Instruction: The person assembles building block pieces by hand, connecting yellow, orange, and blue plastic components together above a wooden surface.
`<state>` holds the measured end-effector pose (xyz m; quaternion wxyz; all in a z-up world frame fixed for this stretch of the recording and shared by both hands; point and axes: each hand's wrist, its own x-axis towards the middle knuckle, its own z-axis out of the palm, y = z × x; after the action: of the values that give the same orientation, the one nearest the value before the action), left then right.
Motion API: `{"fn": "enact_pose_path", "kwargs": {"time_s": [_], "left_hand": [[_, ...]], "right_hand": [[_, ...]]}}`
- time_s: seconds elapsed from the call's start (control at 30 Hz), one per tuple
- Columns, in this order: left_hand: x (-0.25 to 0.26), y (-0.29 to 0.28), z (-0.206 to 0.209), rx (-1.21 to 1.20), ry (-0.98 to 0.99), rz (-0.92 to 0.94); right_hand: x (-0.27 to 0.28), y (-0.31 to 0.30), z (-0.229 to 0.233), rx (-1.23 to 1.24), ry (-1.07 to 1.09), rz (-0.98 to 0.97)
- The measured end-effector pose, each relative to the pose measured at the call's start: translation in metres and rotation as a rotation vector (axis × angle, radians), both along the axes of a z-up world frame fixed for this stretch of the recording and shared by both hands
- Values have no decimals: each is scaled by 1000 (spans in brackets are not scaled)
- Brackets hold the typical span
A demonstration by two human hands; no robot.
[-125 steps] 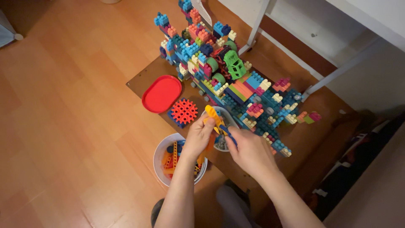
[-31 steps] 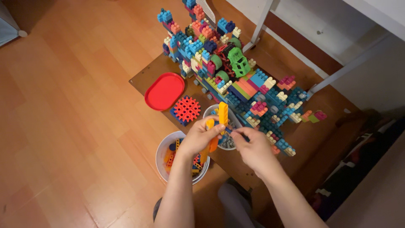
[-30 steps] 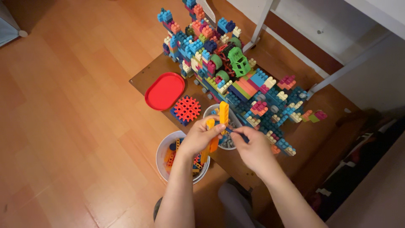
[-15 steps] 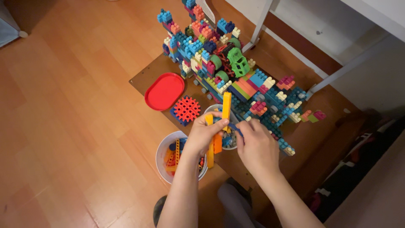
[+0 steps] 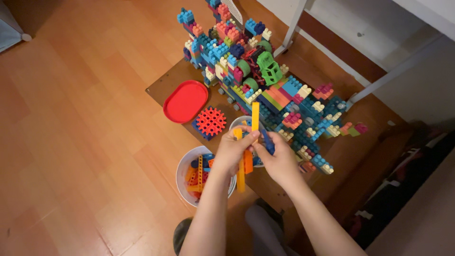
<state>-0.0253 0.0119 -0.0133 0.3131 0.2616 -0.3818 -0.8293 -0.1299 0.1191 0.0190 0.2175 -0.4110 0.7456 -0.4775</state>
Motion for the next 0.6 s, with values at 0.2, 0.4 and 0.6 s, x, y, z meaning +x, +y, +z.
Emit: {"fn": "enact_pose_path", "kwargs": {"time_s": [0.2,0.4,0.6], "left_hand": [[-5,1,-1,-105,-193,92],[16,-2,32,-651,-477,-52],[48,-13,39,-284,-209,-224]], "right_hand": [[-3,1,-13,69,-12,-66],[-2,-1,-3,1,-494,-113],[12,-6,11,-135,-663,-79]]}}
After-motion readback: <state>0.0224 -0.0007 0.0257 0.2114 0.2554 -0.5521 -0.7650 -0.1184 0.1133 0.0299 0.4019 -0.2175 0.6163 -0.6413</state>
